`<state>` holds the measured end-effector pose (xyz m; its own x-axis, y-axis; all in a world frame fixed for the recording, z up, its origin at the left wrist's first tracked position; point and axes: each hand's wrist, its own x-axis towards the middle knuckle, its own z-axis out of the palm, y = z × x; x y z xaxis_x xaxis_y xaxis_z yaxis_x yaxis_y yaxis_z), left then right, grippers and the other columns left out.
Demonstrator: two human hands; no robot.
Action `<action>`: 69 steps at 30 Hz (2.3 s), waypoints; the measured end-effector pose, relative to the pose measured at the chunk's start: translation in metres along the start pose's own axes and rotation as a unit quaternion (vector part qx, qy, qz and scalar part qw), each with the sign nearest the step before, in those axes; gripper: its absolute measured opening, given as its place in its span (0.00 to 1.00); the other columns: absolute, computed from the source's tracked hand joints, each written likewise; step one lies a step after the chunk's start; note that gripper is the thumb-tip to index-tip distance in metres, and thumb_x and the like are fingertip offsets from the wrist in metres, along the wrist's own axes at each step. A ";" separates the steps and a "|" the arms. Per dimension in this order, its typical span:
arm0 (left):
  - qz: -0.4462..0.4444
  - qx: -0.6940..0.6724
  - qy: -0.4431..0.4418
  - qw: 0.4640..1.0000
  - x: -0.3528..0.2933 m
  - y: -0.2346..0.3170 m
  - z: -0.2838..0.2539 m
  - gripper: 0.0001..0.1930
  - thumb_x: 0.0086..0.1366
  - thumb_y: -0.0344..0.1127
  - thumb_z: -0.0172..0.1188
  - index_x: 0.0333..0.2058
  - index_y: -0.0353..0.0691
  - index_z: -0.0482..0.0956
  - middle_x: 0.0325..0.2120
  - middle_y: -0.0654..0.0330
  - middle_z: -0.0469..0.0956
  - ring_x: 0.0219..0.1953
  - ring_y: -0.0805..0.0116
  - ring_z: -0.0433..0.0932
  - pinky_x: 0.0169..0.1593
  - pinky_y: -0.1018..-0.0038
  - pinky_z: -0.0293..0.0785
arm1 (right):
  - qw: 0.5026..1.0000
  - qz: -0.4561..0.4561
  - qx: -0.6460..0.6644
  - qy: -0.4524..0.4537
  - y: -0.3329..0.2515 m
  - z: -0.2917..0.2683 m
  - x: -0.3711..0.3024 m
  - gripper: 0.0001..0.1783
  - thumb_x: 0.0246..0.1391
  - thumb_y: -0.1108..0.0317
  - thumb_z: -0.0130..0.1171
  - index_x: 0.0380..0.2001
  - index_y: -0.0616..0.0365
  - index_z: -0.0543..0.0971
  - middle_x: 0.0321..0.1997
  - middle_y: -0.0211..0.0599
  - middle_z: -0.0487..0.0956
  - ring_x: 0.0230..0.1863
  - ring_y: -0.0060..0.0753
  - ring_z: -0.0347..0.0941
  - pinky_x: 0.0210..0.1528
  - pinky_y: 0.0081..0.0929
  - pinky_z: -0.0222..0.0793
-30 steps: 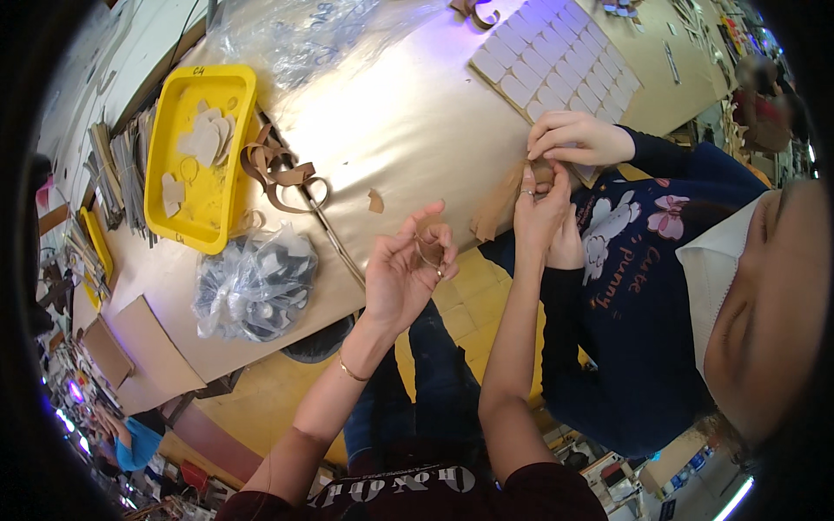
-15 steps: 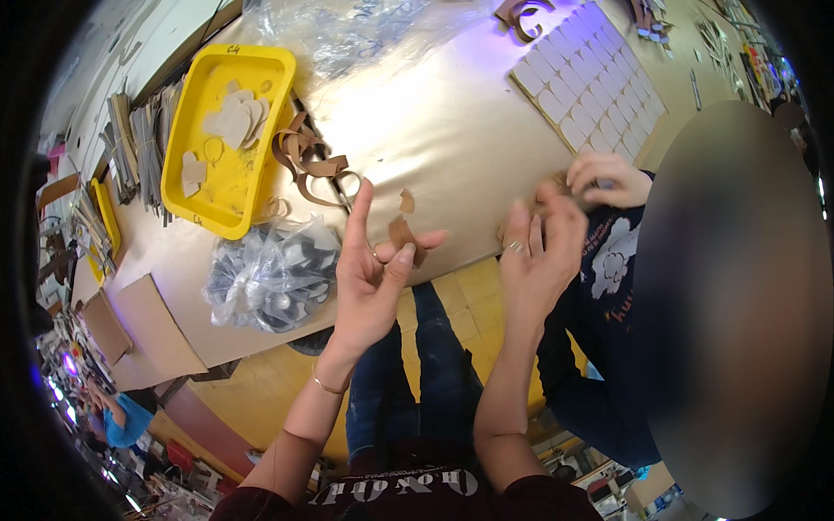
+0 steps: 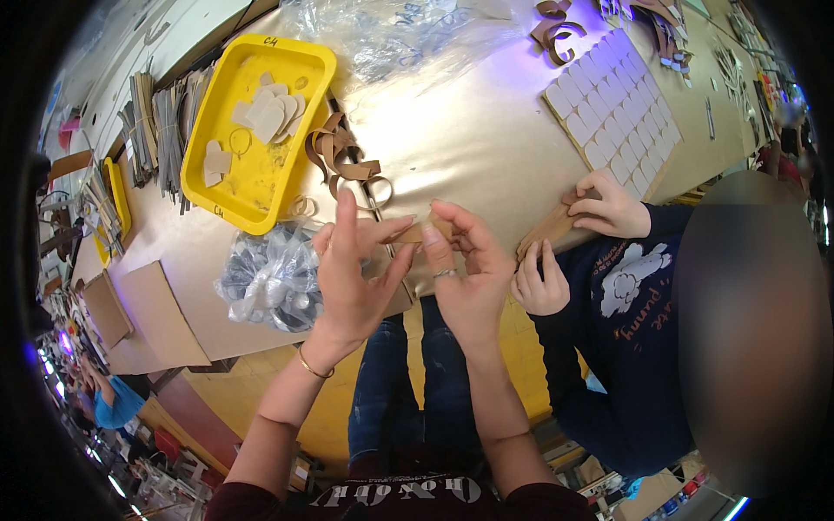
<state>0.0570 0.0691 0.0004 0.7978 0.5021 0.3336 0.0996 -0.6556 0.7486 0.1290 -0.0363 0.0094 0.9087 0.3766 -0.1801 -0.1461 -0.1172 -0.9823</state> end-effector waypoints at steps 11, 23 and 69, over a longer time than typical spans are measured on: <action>-0.342 -0.414 -0.095 0.838 0.008 -0.007 -0.011 0.16 0.62 0.22 0.57 0.50 0.29 0.71 0.35 0.59 0.79 0.40 0.80 0.75 0.45 0.83 0.71 | 0.999 0.033 -0.005 0.036 -0.007 -0.021 0.024 0.17 0.56 0.78 0.56 0.49 0.64 0.74 0.33 0.25 0.73 0.34 0.11 0.66 0.37 0.09 0.61; -0.402 -0.323 -0.089 0.852 -0.032 -0.011 0.023 0.14 0.58 0.22 0.60 0.45 0.32 0.75 0.31 0.61 0.80 0.28 0.82 0.77 0.28 0.84 0.70 | 0.975 0.036 -0.217 -0.044 0.026 -0.021 0.055 0.09 0.56 0.75 0.57 0.40 0.66 0.78 0.29 0.34 0.79 0.28 0.17 0.71 0.31 0.16 0.67; -0.267 -0.089 0.046 0.959 -0.008 -0.049 -0.047 0.13 0.58 0.28 0.61 0.42 0.34 0.76 0.31 0.53 0.79 0.24 0.66 0.75 0.30 0.74 0.70 | 0.928 -0.144 -0.343 0.010 0.012 -0.008 0.165 0.16 0.49 0.69 0.61 0.44 0.55 0.78 0.34 0.32 0.77 0.33 0.23 0.71 0.35 0.23 0.68</action>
<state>0.0177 0.1233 -0.0118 0.6043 0.7927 -0.0803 0.3695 -0.1895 0.9097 0.2799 0.0172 -0.0319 0.8798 0.4662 0.0923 0.3805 -0.5747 -0.7245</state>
